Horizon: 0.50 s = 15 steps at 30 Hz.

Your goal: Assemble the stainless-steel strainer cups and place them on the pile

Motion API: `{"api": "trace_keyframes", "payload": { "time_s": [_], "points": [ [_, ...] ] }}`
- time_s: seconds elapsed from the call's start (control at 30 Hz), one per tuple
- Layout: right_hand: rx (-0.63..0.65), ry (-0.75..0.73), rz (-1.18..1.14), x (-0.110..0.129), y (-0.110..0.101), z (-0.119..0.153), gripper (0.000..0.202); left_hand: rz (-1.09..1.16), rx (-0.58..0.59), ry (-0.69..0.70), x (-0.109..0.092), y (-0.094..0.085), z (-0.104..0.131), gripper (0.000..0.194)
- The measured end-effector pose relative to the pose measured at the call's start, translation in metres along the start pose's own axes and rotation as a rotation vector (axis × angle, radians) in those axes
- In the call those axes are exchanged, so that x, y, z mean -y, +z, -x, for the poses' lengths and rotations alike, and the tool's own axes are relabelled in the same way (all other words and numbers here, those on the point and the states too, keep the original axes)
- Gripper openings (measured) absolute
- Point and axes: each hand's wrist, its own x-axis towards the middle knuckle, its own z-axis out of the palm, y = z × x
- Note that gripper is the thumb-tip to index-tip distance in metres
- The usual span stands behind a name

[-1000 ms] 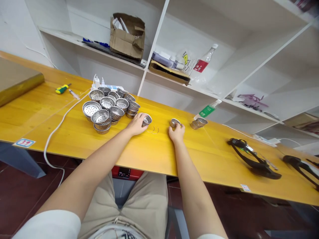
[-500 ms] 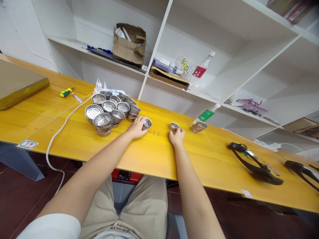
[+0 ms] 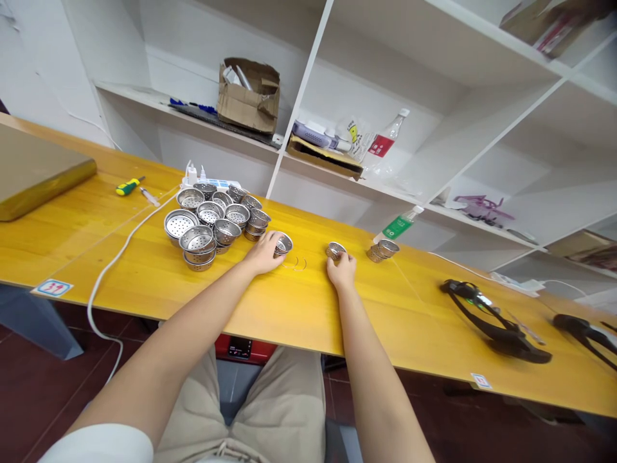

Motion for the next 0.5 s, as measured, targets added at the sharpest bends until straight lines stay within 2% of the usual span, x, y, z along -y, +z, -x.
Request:
{"api": "trace_keyframes", "payload": {
  "time_s": [0.5],
  "points": [
    [0.001,0.004,-0.002,-0.0013,0.0013,-0.0001,0.056,0.004,-0.007,0.000,0.0026,0.0016,0.0007,0.053]
  ]
}}
